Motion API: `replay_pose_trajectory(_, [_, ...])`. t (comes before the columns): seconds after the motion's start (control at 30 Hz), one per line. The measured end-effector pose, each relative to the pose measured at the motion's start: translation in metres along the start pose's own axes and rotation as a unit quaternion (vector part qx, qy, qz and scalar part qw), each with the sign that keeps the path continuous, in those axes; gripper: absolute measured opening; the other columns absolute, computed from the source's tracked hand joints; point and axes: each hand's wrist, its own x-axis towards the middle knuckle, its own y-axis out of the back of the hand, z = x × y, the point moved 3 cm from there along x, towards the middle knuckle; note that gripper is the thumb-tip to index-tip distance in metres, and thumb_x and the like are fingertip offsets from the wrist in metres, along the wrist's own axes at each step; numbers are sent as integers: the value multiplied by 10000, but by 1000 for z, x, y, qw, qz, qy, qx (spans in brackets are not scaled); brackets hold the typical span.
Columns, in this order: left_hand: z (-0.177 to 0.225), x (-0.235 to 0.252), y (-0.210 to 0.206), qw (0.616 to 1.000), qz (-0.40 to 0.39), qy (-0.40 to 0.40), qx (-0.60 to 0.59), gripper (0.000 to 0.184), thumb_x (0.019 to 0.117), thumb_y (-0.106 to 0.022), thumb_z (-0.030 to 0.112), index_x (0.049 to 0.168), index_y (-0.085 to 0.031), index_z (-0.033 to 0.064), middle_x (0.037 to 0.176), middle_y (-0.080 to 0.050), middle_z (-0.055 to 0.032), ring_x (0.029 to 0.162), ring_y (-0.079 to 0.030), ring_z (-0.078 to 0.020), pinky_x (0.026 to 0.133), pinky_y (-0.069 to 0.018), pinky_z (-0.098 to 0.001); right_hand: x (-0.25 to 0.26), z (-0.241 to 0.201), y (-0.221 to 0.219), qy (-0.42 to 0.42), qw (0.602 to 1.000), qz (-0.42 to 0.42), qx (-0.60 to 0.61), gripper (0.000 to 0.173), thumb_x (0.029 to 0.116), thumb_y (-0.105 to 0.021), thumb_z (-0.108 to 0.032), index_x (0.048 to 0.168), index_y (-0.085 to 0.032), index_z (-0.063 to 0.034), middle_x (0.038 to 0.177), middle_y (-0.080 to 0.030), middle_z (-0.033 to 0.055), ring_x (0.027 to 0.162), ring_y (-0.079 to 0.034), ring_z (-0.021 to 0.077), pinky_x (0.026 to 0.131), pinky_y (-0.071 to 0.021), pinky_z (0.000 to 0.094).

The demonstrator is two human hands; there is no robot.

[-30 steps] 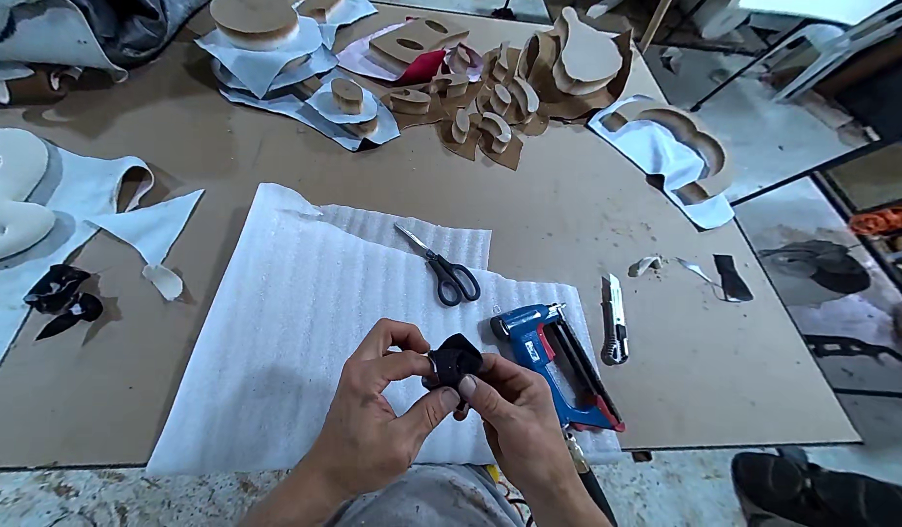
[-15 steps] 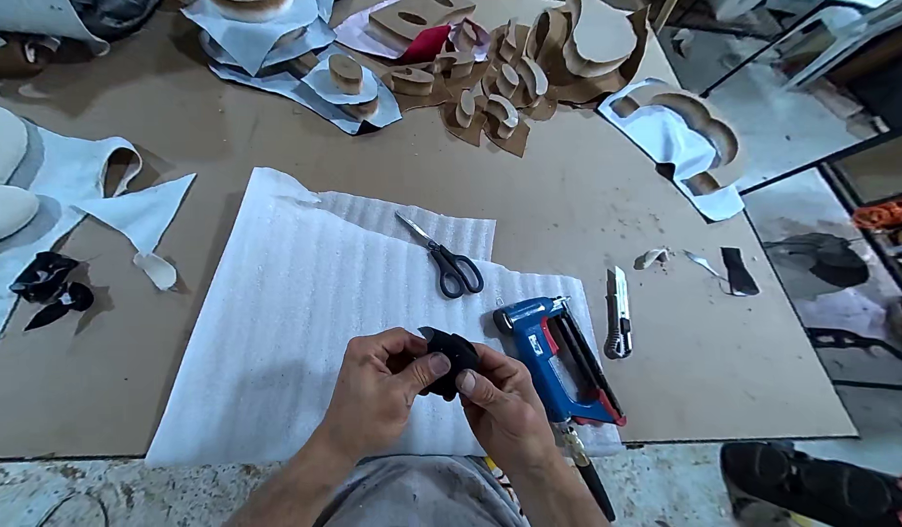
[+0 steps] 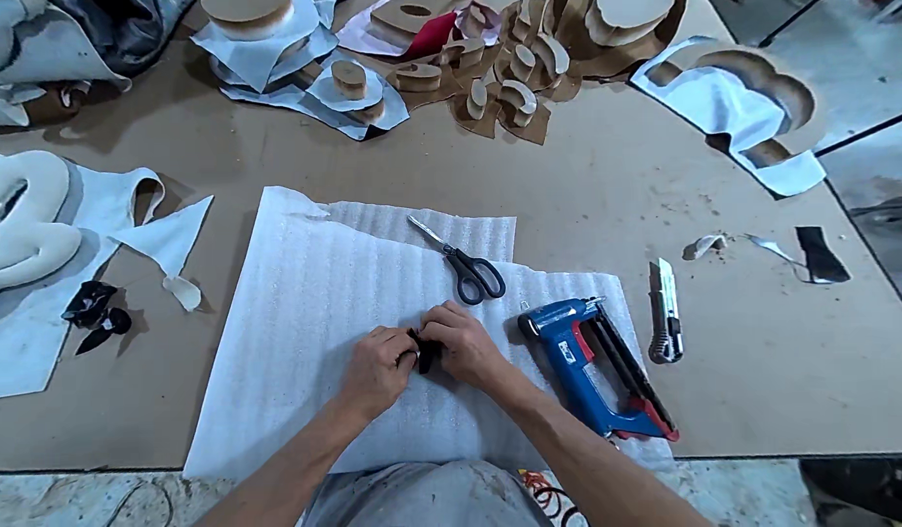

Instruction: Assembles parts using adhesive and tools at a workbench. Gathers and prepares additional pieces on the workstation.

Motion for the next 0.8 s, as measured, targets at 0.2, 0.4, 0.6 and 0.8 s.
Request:
replay_pose_trajectory(0.2, [12, 13, -6, 991, -101, 84, 17, 99, 874, -704, 157, 795, -748, 117, 1039, -745, -8, 983, -692, -157, 837, -577, -375, -25, -10, 18, -72, 990, -115, -34, 324, 810, -742, -194, 1133, -767, -191, 1268, -666, -21, 1201, -602, 170, 969, -551, 365])
replay_pose_trajectory(0.4, [5, 35, 1, 971, -220, 83, -33, 117, 878, -793, 245, 840, -777, 135, 999, -730, -1, 943, -678, -141, 837, -565, -385, -23, -3, 22, -185, 975, -72, 98, 127, 891, -686, -127, 915, -811, -134, 1100, -754, -34, 1025, -687, 107, 890, -579, 338])
replay_pose_trajectory(0.6, [-1, 38, 2, 969, -238, 40, -43, 111, 916, -719, 239, 872, -740, 139, 991, -710, 28, 930, -667, -94, 822, -573, -318, -19, -17, 16, -255, 965, -33, 51, 98, 810, -710, -99, 880, -776, -118, 1018, -756, -13, 948, -709, 125, 812, -601, 355])
replay_pose_trajectory(0.8, [4, 33, -2, 972, -193, 120, -59, 64, 864, -727, 161, 805, -741, 142, 982, -727, 31, 894, -677, -86, 785, -575, -327, -25, -24, 8, -277, 960, 27, 23, 59, 775, -727, -135, 826, -756, -134, 984, -758, -27, 910, -715, 107, 768, -607, 336])
